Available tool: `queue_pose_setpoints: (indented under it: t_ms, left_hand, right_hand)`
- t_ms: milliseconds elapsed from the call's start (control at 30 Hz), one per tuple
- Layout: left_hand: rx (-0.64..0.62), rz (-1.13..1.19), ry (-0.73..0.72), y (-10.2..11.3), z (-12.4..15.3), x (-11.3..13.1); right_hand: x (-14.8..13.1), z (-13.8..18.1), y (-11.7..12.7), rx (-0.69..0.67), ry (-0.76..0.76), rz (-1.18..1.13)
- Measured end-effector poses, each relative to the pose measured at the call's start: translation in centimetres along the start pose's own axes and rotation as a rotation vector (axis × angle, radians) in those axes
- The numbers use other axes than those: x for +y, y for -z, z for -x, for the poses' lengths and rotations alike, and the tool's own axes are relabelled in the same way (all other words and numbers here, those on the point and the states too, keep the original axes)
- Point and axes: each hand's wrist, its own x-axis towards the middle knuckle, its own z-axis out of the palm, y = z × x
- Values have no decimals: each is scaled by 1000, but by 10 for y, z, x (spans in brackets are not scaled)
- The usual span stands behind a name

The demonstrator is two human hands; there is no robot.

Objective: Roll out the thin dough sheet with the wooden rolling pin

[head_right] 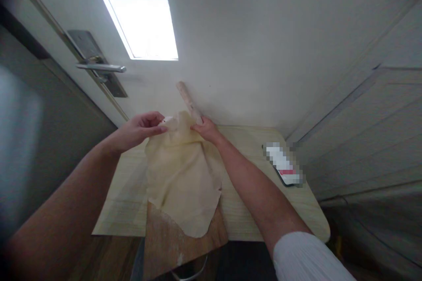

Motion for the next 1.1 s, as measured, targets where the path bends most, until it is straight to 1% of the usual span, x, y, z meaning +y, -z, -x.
queue_pose_setpoints:
  t_ms: [100, 167, 233, 300, 333, 367, 433, 467, 533, 667, 767, 833, 900, 1033, 1100]
  left_hand:
    - [17, 0, -24, 7, 8, -4]
    - [79, 5, -14, 12, 10, -13]
    - [168, 1, 6, 14, 9, -22]
    - [242, 10, 27, 15, 8, -27]
    - [255, 23, 34, 14, 8, -28]
    - [251, 38, 36, 12, 8, -27]
    - [190, 57, 34, 9, 12, -22]
    - [145, 57, 35, 6, 15, -19]
    - [62, 45, 39, 2, 24, -15]
    - [-31, 45, 68, -4, 41, -16]
    - [-77, 66, 113, -8, 51, -26]
    - [-77, 73, 136, -9, 57, -35]
    - [-48, 79, 151, -10, 62, -43]
    - [84, 69, 152, -14, 70, -61]
    - [163, 58, 143, -17, 72, -70]
  right_hand:
    - [-7, 6, 10, 60, -13, -133]
    - [-16, 12, 21, 77, 14, -176]
    - [-28, 15, 33, 84, 54, -203]
    - [-39, 17, 43, 88, 75, -193]
    - [-43, 18, 46, 93, 74, -158]
    - [-45, 19, 47, 99, 67, -97]
    - [-43, 21, 44, 99, 46, 77]
    - [-40, 22, 40, 83, 29, 162]
    - [-29, 24, 29, 9, -3, 285]
    - [-12, 22, 10, -177, -27, 357]
    - [-9, 19, 9, -274, -25, 343]
    - [-11, 19, 12, -282, -24, 336]
    - [-12, 22, 18, -264, -23, 329]
    - [-14, 36, 29, -195, -13, 225]
    - [-14, 47, 32, -197, 5, 159]
